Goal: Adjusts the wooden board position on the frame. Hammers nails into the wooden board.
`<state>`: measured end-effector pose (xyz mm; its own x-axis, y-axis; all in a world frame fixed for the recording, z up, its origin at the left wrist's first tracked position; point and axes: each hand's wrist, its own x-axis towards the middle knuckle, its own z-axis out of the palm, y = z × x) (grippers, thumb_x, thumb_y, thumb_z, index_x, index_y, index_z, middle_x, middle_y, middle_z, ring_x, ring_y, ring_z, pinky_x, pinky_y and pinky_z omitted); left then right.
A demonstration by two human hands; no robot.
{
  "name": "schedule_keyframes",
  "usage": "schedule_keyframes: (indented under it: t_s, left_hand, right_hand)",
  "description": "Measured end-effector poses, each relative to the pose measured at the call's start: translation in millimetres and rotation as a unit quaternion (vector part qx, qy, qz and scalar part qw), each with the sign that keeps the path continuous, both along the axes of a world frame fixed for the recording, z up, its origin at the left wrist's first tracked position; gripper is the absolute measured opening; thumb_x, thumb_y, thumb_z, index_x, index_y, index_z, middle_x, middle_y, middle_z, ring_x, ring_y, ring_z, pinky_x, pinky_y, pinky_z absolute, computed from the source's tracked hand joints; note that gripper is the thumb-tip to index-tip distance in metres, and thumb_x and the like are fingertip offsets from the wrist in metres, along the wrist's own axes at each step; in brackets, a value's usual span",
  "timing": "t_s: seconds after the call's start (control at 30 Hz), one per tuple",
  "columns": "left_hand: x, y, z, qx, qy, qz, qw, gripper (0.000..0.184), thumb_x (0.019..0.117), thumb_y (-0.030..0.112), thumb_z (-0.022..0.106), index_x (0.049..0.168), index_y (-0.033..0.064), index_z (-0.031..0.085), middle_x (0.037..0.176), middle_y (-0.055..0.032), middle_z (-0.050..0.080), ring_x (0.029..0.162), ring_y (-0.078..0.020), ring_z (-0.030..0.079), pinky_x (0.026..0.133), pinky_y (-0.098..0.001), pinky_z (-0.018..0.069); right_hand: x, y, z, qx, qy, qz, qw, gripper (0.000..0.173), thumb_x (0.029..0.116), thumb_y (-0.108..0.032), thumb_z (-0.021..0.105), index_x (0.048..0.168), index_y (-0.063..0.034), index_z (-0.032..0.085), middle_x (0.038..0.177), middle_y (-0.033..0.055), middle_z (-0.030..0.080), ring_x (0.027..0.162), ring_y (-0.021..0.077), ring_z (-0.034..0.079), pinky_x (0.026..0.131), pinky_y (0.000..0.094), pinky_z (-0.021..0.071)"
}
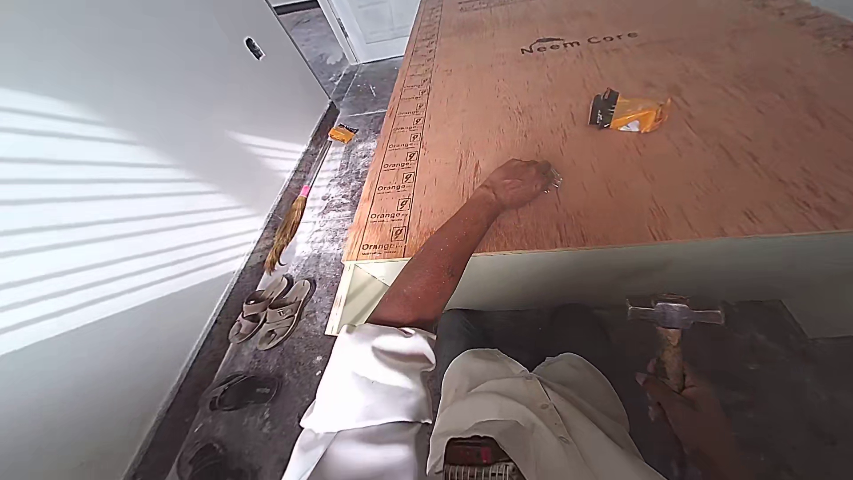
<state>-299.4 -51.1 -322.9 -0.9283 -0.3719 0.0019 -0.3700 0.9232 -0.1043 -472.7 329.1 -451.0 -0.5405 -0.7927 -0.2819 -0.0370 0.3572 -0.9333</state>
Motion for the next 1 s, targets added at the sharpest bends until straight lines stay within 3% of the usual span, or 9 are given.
schedule_keyframes:
  t_s: [0.1,0.17,0.3,0.37,0.43,0.5,0.57,0.8,1.0]
  left_hand:
    - [0.8,4.0,-1.2,-0.021,-0.009,0.023,0.999,0.030,0.1083,0.007,0.039,0.127,-0.0054,0.059,0.125,-0.0227,0.063,0.116,-0.0394,0.063,0.093,-0.0510,0.0505]
    - [10.9,11.4,-4.1,0.025,0.075,0.067,0.995,0.032,0.1071,0.009,0.044,0.132,-0.0057,0.058,0.123,-0.0240,0.065,0.118,-0.0399,0.063,0.098,-0.0504,0.0501]
    - [61.1,49.3,-20.7,0.149,0.374,0.130,0.906,0.020,0.0993,0.001,0.057,0.116,-0.0072,0.065,0.096,-0.0210,0.071,0.091,-0.0354,0.071,0.085,-0.0506,0.0577]
    - [98.9,67.3,-30.7,0.181,0.443,0.158,0.864,0.037,0.0967,-0.002,0.060,0.133,-0.0072,0.061,0.086,-0.0161,0.071,0.074,-0.0262,0.068,0.074,-0.0444,0.0578]
    - [137.2,80.5,-31.9,0.226,0.469,0.205,0.829,0.042,0.0988,0.001,0.060,0.140,-0.0036,0.059,0.090,-0.0129,0.072,0.073,-0.0161,0.065,0.074,-0.0345,0.0563]
    - [167.4,88.2,-33.3,0.264,0.495,0.229,0.795,0.027,0.0988,0.002,0.060,0.124,-0.0031,0.069,0.097,-0.0107,0.074,0.079,-0.0091,0.068,0.078,-0.0280,0.0571]
    - [183.0,96.3,-36.0,0.293,0.509,0.228,0.776,0.020,0.0985,0.002,0.058,0.115,-0.0049,0.067,0.094,-0.0085,0.072,0.078,-0.0070,0.067,0.075,-0.0256,0.0569]
    - [182.7,119.5,-53.2,0.284,0.525,0.237,0.766,0.008,0.0963,0.002,0.066,0.103,-0.0011,0.070,0.090,-0.0075,0.074,0.074,-0.0064,0.068,0.070,-0.0227,0.0565]
    - [179.5,119.5,-64.2,0.273,0.550,0.244,0.751,0.009,0.0952,0.000,0.068,0.104,-0.0014,0.070,0.088,-0.0063,0.075,0.071,-0.0038,0.067,0.069,-0.0208,0.0563]
  right_hand:
    - [7.2,-1.7,-2.4,0.013,-0.020,0.019,1.000,0.019,0.0849,0.000,0.063,0.101,-0.0058,0.054,0.054,-0.0079,0.051,0.040,0.0032,0.050,0.039,0.0219,0.0480]
    - [11.4,-1.0,-3.1,0.018,-0.027,0.039,0.999,0.018,0.0870,0.002,0.061,0.102,-0.0048,0.053,0.056,-0.0086,0.053,0.042,0.0029,0.053,0.042,0.0221,0.0501]
    - [5.3,1.6,-10.2,0.020,-0.034,0.072,0.997,0.017,0.0886,0.001,0.062,0.101,-0.0062,0.052,0.057,-0.0105,0.055,0.044,0.0019,0.054,0.044,0.0215,0.0507]
    - [4.4,1.3,-6.6,0.032,-0.027,0.076,0.996,0.017,0.0881,0.001,0.062,0.102,-0.0048,0.053,0.057,-0.0096,0.054,0.044,0.0022,0.053,0.044,0.0212,0.0501]
    - [5.6,-4.2,-1.0,0.038,-0.022,0.077,0.996,0.018,0.0877,0.002,0.061,0.102,-0.0053,0.053,0.056,-0.0095,0.053,0.043,0.0021,0.052,0.043,0.0207,0.0491]
    - [8.6,-11.2,1.5,0.033,-0.021,0.082,0.996,0.019,0.0874,0.000,0.062,0.103,-0.0059,0.053,0.057,-0.0093,0.052,0.042,0.0024,0.051,0.042,0.0212,0.0485]
    - [13.2,-16.4,1.7,0.022,-0.028,0.083,0.996,0.020,0.0853,-0.001,0.062,0.102,-0.0065,0.054,0.056,-0.0082,0.052,0.041,0.0036,0.051,0.041,0.0220,0.0488]
    - [31.2,-19.7,6.7,0.035,-0.018,0.120,0.992,0.020,0.0833,-0.004,0.064,0.102,-0.0059,0.056,0.055,-0.0079,0.053,0.041,0.0030,0.051,0.040,0.0204,0.0474]
    - [37.3,-20.3,15.9,0.025,-0.004,0.139,0.990,0.022,0.0815,-0.007,0.066,0.101,-0.0081,0.057,0.057,-0.0089,0.055,0.042,0.0023,0.052,0.041,0.0200,0.0478]
